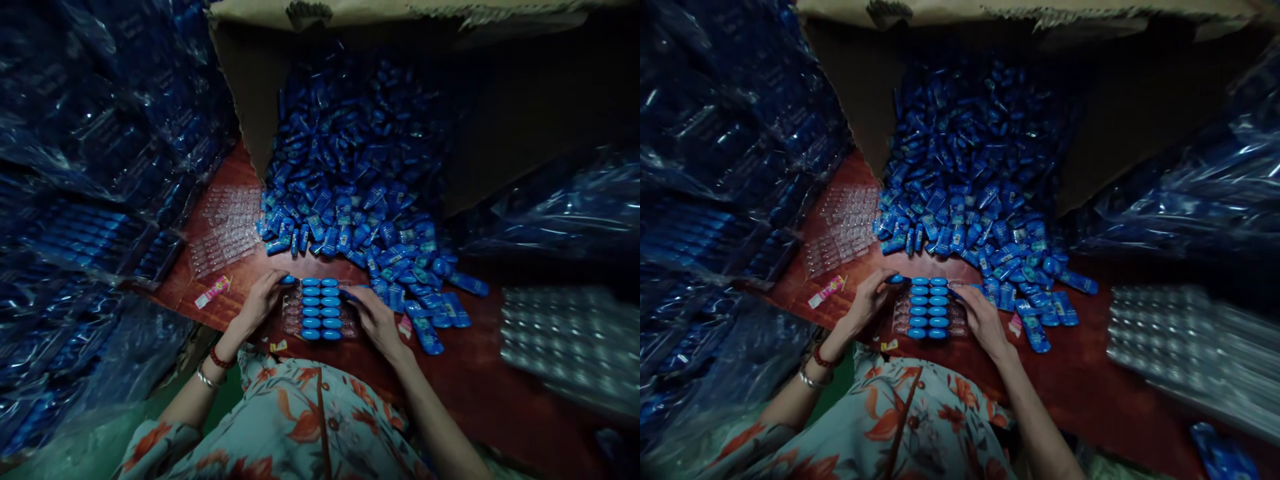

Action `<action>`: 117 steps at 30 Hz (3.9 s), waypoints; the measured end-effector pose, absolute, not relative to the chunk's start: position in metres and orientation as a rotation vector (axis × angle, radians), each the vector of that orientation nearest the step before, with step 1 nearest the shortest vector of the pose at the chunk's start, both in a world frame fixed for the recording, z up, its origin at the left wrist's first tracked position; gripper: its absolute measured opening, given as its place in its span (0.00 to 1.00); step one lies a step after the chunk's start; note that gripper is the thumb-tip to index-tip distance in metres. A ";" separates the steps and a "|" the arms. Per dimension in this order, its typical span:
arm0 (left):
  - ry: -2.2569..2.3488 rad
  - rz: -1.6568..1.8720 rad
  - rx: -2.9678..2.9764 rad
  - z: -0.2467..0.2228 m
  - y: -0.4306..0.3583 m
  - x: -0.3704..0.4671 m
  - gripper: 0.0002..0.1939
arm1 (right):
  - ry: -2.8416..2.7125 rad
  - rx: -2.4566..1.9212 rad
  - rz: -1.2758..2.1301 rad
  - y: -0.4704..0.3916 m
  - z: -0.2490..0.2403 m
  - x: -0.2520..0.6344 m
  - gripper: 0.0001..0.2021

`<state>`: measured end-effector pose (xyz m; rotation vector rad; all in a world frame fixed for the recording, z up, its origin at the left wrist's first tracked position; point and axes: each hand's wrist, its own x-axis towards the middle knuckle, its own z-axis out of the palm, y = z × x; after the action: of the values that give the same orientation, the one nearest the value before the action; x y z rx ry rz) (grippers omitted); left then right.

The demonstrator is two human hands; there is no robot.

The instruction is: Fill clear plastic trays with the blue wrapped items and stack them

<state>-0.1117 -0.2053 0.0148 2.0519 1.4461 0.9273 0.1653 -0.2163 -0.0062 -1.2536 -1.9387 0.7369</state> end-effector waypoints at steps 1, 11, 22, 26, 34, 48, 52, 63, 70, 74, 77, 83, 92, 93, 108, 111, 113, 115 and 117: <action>1.440 0.908 2.082 0.015 -0.206 -0.114 0.11 | -1.854 -1.299 0.716 -0.215 -0.007 0.166 0.15; 1.461 0.790 2.164 0.005 -0.214 -0.114 0.15 | -2.051 -1.187 0.800 -0.187 0.004 0.173 0.14; 1.368 0.351 2.409 0.026 -0.202 -0.123 0.15 | -2.474 -1.283 0.702 -0.192 0.031 0.149 0.21; 1.250 0.392 2.332 0.035 -0.193 -0.142 0.16 | -2.431 -1.147 0.999 -0.174 0.045 0.154 0.15; 1.637 0.544 2.193 0.044 -0.121 -0.107 0.17 | -2.428 -1.646 0.474 -0.101 0.055 0.070 0.20; 1.749 1.189 1.719 0.034 -0.188 -0.143 0.18 | -1.742 -1.338 0.736 -0.164 0.047 0.156 0.18; 1.791 1.386 1.464 0.018 -0.256 -0.138 0.14 | -1.586 -1.337 0.823 -0.229 0.039 0.172 0.08; 1.392 0.958 2.269 -0.011 -0.243 -0.136 0.20 | -2.076 -1.081 0.569 -0.238 0.009 0.152 0.18; 1.340 0.721 2.204 -0.006 -0.236 -0.144 0.18 | -2.572 -1.165 0.363 -0.226 0.039 0.140 0.21; 1.376 0.655 2.111 0.009 -0.236 -0.140 0.16 | -2.538 -1.141 0.191 -0.232 0.030 0.134 0.18; 1.407 0.582 2.013 0.021 -0.236 -0.140 0.15 | -2.394 -1.129 0.103 -0.239 0.021 0.137 0.16; 1.386 0.624 1.912 0.023 -0.235 -0.150 0.14 | -2.117 -1.202 0.310 -0.227 0.013 0.150 0.21; 1.439 0.495 1.744 0.021 -0.247 -0.148 0.17 | -2.228 -1.165 0.361 -0.217 0.012 0.144 0.20; 1.445 0.492 1.784 0.019 -0.250 -0.148 0.17 | -2.220 -1.168 0.361 -0.216 0.011 0.144 0.21; 1.922 0.662 2.102 0.029 -0.156 -0.142 0.15 | -2.923 -1.226 0.092 -0.145 0.019 0.143 0.21; 1.967 0.206 2.193 0.023 -0.122 -0.128 0.22 | -2.647 -1.355 0.321 -0.143 0.019 0.143 0.15; 1.920 0.046 2.211 0.019 -0.112 -0.123 0.26 | -2.241 -1.472 0.575 -0.150 0.020 0.151 0.18; 1.824 0.104 2.221 0.019 -0.112 -0.126 0.29 | -1.819 -1.499 0.833 -0.163 0.020 0.162 0.24; 1.720 0.345 2.200 0.022 -0.123 -0.137 0.28 | -1.529 -1.477 1.019 -0.183 0.022 0.174 0.25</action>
<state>-0.1371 -0.1232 0.0222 2.2001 1.7203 0.3446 0.1744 -0.1830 0.0217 -1.4765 -1.5292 1.0194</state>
